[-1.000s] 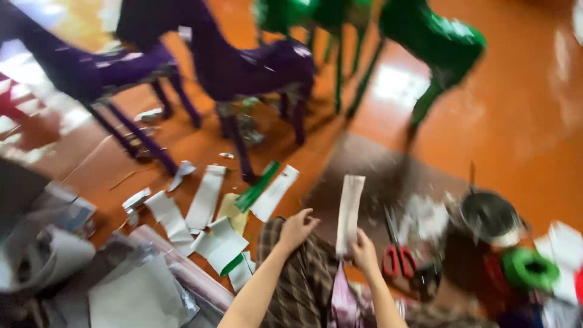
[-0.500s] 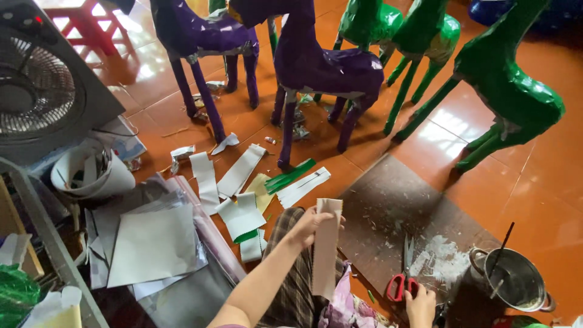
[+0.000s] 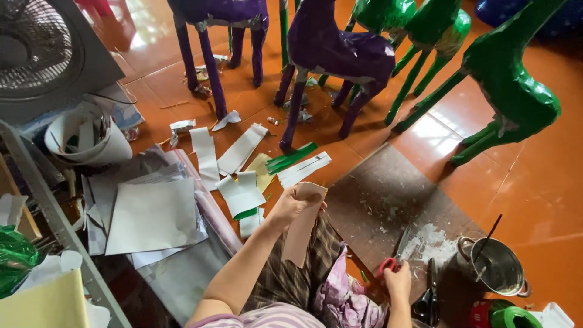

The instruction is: Cutting and preparing colored strips of material using scissors for a craft project.

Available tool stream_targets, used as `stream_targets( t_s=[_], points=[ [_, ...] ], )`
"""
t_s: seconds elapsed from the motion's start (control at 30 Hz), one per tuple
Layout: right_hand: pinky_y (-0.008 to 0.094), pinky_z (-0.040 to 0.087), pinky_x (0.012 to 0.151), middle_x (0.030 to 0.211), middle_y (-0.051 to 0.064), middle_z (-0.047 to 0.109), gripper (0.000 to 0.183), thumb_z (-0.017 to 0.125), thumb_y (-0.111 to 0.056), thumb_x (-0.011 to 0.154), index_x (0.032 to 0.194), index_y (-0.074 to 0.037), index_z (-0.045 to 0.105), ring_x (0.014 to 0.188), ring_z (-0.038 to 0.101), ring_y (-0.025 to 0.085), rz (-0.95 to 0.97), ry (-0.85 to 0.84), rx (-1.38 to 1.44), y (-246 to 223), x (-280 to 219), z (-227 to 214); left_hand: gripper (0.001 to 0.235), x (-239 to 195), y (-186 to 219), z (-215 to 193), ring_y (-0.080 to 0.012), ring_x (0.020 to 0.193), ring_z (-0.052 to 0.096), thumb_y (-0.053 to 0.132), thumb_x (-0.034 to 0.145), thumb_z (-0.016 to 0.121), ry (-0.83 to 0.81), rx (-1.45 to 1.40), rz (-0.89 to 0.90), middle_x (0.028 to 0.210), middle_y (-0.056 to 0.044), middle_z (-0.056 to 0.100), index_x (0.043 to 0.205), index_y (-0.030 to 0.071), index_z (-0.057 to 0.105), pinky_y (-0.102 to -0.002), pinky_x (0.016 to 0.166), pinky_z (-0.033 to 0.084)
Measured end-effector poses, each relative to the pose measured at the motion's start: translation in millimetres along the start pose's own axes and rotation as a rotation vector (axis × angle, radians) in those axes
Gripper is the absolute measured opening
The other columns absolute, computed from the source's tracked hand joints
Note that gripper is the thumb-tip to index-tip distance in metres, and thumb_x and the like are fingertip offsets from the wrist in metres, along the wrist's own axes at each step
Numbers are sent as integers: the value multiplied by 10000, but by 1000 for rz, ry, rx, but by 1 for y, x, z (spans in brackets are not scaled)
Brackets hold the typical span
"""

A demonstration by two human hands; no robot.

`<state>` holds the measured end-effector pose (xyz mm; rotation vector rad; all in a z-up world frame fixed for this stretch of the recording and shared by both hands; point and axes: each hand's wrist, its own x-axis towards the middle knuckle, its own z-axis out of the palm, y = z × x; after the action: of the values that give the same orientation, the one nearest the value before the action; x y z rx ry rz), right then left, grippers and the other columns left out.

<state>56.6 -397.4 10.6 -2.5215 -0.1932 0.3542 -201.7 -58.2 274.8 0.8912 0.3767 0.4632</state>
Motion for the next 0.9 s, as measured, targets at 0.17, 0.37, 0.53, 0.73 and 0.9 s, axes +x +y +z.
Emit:
stream_targets(
  t_s=[0.17,0.37,0.53,0.73,0.9],
  points=[
    [353,418,482,998,230,619,680,707,-106,876,1494,-16,440,616,542,255,17,-12,597,13,21,-8,133,-30,45,7,-156,739,705,33,899,713,-8,273,86,836,-97,753,1018,18,771,-253,667,555],
    [282,419,462,795,90,601,464,675,-108,915,1365,-36,588,545,546,173,-120,-264,948,-100,-90,-49,279,-35,61,-18,-143,711,681,112,865,755,96,309,44,907,-105,739,1136,82,695,-247,589,542],
    [254,335,343,711,124,679,415,723,-99,877,1291,-91,701,465,543,156,25,-498,1003,-103,-102,-20,777,-12,134,-53,-195,981,661,292,835,736,65,482,287,1214,-148,680,1504,72,410,-347,852,597],
    [311,352,375,694,135,615,396,681,-164,942,1324,-60,686,480,502,200,148,-439,892,-89,-102,-20,274,45,291,-116,-75,740,633,255,894,802,332,663,621,945,-24,683,1023,80,635,-204,646,555],
    [299,409,447,764,122,629,386,693,-128,928,1296,-12,678,600,580,202,57,-428,975,-79,-101,-22,1005,83,387,-187,-46,730,843,41,917,831,756,909,757,1173,-158,762,1598,56,91,-108,558,762]
  ],
)
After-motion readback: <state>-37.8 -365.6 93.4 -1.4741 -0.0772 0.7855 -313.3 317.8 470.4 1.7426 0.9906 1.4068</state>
